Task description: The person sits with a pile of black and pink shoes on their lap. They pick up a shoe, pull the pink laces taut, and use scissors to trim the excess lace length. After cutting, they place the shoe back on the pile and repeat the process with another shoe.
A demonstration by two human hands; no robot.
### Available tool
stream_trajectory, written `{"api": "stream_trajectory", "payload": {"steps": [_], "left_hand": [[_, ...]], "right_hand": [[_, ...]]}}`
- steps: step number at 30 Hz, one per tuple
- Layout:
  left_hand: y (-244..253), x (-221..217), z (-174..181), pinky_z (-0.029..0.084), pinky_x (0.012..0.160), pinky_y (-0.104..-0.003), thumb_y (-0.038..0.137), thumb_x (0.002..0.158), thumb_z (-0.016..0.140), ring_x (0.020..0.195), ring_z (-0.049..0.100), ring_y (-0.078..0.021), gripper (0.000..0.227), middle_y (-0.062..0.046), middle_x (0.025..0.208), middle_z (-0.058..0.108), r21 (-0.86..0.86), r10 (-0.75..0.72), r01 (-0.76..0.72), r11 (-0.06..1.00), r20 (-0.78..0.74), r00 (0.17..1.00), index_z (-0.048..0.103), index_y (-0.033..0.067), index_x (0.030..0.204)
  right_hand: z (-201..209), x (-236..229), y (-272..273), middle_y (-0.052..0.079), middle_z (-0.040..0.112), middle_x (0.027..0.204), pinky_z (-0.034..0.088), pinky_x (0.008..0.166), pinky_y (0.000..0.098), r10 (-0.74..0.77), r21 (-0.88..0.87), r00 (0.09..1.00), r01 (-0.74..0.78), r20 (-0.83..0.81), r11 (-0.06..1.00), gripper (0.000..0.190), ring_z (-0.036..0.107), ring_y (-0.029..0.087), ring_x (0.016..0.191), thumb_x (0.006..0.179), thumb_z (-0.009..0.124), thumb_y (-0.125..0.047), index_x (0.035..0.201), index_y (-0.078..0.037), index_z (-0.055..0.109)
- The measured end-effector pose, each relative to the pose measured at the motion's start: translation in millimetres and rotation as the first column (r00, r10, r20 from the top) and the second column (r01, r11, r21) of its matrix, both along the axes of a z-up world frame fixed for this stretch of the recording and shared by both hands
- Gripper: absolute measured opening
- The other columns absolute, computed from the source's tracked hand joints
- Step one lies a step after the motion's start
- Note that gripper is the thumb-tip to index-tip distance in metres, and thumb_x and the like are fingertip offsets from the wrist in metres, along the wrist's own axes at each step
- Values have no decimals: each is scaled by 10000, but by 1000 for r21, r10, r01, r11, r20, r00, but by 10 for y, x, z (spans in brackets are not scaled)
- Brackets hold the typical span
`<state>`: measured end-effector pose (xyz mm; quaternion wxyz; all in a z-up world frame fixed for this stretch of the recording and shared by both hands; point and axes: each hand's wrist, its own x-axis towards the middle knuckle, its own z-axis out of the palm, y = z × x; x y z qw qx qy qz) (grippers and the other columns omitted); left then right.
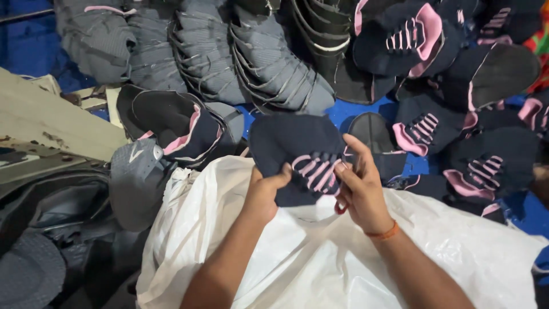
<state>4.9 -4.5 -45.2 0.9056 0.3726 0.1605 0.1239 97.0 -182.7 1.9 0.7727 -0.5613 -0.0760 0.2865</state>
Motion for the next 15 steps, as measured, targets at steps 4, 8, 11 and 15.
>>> {"api": "stream_trajectory", "payload": {"steps": [4, 8, 11, 15], "left_hand": [[104, 10, 28, 555, 945, -378, -4, 961, 646, 1031, 689, -223, 302, -126, 1164, 707, -15, 59, -60, 998, -35, 998, 638, -51, 1260], [104, 13, 122, 563, 953, -379, 22, 970, 644, 1043, 701, -230, 296, -142, 1170, 713, -80, 95, -94, 992, 9, 995, 637, -58, 1256], [106, 40, 135, 563, 965, -374, 28, 971, 639, 1060, 704, -229, 307, -141, 1180, 714, -108, 86, -82, 991, 36, 996, 631, -56, 1265], [119, -6, 44, 561, 968, -373, 22, 987, 642, 1055, 699, -220, 290, -130, 1176, 709, -111, 82, -76, 991, 48, 995, 626, -47, 1268]], "right_hand": [[-119, 78, -98, -4, 500, 775, 380, 435, 207, 65, 162, 998, -67, 20, 985, 543, 409, 45, 505, 1027, 598, -49, 1532, -67, 397], [50, 33, -68, 22, 576, 902, 402, 368, 221, 26, 37, 996, -30, 87, 999, 600, 444, 62, 485, 942, 595, 7, 1482, -116, 365], [41, 44, -93, 25, 580, 940, 403, 374, 220, 31, 42, 991, -37, 127, 998, 623, 458, 64, 490, 937, 592, 19, 1491, -123, 345], [3, 35, -148, 24, 560, 865, 396, 389, 222, 45, 96, 991, -58, 127, 994, 549, 422, 44, 485, 987, 574, -29, 1495, -115, 385]]}}
